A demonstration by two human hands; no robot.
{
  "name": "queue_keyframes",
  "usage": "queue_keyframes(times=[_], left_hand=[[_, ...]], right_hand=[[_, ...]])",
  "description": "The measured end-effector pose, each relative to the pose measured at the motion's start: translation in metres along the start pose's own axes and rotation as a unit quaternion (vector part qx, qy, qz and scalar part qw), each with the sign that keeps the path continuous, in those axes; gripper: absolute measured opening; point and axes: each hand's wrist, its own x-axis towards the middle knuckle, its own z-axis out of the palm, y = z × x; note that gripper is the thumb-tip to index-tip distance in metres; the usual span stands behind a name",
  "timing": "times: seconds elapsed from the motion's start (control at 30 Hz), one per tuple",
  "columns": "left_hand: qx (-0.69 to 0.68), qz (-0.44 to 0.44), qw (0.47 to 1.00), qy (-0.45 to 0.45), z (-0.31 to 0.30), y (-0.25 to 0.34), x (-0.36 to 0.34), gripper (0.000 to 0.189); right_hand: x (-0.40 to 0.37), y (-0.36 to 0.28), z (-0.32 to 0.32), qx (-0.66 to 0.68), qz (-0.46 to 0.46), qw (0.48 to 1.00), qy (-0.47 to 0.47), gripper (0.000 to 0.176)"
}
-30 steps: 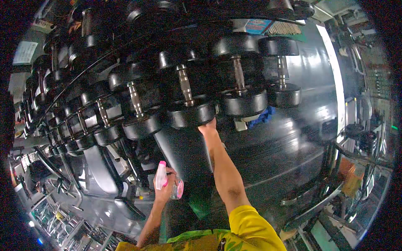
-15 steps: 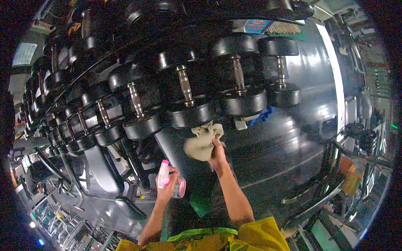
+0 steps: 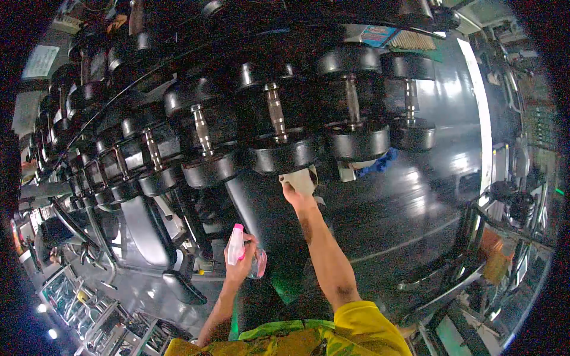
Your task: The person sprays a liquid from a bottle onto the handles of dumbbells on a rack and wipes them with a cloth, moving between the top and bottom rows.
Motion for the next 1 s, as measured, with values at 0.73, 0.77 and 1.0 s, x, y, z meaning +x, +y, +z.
queue_keyframes(times=[0.73, 0.77, 1.0], left_hand=[[-0.022, 0.042, 0.998, 0.027, -0.033, -0.015, -0.017, 0.010], [-0.021, 0.042, 0.999, 0.028, -0.034, -0.016, -0.017, 0.010], [-0.044, 0.037, 0.998, 0.025, -0.032, -0.001, -0.021, 0.010]], right_hand=[[0.007, 0.066, 0.060, 0.087, 0.159, 0.977, 0.110, 0.031], [0.016, 0.075, 0.043, 0.057, 0.165, 0.978, 0.113, 0.033], [-0.050, 0.042, 0.087, 0.041, 0.274, 0.960, 0.032, 0.038]])
